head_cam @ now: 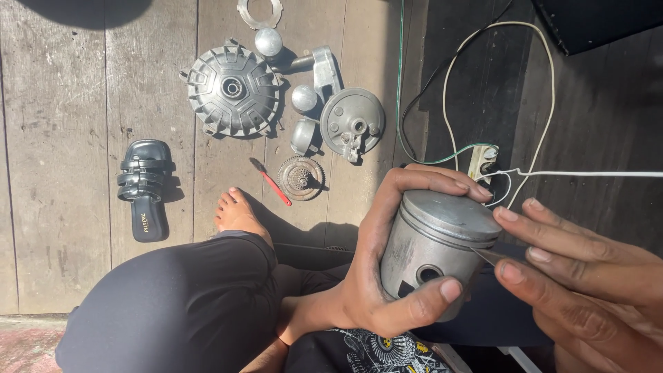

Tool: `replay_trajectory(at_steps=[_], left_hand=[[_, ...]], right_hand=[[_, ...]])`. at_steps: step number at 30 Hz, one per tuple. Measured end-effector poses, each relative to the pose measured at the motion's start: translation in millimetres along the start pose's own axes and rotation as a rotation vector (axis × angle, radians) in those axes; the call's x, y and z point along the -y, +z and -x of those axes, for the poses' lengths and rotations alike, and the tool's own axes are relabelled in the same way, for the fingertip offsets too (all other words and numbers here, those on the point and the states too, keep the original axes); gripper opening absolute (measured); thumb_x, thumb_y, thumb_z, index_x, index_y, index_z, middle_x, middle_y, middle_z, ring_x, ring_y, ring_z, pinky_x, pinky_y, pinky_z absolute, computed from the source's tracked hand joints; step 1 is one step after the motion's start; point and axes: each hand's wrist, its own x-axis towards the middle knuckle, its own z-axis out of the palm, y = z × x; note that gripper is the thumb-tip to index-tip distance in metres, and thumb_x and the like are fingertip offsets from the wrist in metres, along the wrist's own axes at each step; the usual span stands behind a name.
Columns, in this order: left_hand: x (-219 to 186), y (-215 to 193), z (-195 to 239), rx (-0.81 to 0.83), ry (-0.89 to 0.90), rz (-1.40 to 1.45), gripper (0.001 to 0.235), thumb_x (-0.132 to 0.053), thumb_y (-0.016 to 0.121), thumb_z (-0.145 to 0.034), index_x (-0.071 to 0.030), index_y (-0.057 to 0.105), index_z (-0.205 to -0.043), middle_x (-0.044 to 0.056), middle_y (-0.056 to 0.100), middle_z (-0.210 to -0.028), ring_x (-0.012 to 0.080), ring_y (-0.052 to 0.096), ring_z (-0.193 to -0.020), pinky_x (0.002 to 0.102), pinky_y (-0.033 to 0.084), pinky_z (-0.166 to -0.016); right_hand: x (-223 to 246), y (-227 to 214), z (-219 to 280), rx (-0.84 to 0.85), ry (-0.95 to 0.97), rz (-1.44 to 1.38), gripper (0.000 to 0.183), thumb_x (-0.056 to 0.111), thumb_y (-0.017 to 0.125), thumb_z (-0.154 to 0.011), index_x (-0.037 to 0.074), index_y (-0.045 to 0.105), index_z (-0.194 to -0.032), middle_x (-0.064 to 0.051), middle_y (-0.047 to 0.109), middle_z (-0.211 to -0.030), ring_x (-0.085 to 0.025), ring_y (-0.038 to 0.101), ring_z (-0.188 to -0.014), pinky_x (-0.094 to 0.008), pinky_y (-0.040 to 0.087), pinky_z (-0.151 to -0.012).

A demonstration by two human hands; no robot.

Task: Cleaning and adjusting the ring grooves on a motorcycle piston using a small metal tool.

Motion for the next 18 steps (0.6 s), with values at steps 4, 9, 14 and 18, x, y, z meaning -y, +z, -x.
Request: replay_trajectory(at_steps=[4, 9, 14, 18], left_hand=[[-5.5, -0.7, 0.4, 0.005, 0.001, 0.009, 0.058, -0.028, 0.062, -0.091, -0.005, 0.042, -0.139, 0.017, 0.051, -0.140, 0.0290, 0.055, -0.136, 0.049, 0.048, -0.126], [-11.8, -1.3, 0.4, 0.002, 0.018, -0.097, 0.058, -0.021, 0.063, -0.085, -0.003, 0.043, -0.137, 0.017, 0.050, -0.139, 0.0279, 0.056, -0.132, 0.045, 0.049, -0.124], [-14.0, 1.0, 0.8, -0.003, 0.027, -0.121, 0.056, -0.024, 0.062, -0.085, -0.005, 0.046, -0.134, 0.016, 0.054, -0.136, 0.0277, 0.057, -0.129, 0.046, 0.050, -0.122], [-17.4, 1.9, -0.4, -0.011, 0.006, -0.109, 0.056, -0.023, 0.062, -0.084, -0.004, 0.046, -0.133, 0.017, 0.052, -0.136, 0.0279, 0.059, -0.125, 0.044, 0.052, -0.118]], right_hand=[[-1.7, 1.5, 2.3, -0.024, -0.052, 0.019, 0.032, -0.001, 0.074, -0.072, 0.018, 0.073, -0.098, -0.008, 0.072, -0.098, -0.042, 0.069, -0.121, -0.065, 0.053, -0.120], [-2.4, 2.7, 2.9, -0.056, -0.028, 0.014, 0.029, 0.007, 0.079, -0.076, 0.023, 0.072, -0.099, 0.001, 0.055, -0.106, -0.032, 0.066, -0.125, -0.061, 0.055, -0.126], [16.6, 7.2, -3.9, -0.092, 0.079, -0.141, 0.037, 0.000, 0.073, -0.083, 0.019, 0.061, -0.112, -0.001, 0.057, -0.120, -0.037, 0.067, -0.140, -0.053, 0.060, -0.131], [18.3, 5.3, -6.4, -0.102, 0.123, -0.145, 0.026, 0.007, 0.067, -0.086, 0.019, 0.061, -0.108, 0.000, 0.062, -0.107, -0.039, 0.074, -0.132, -0.049, 0.067, -0.122]])
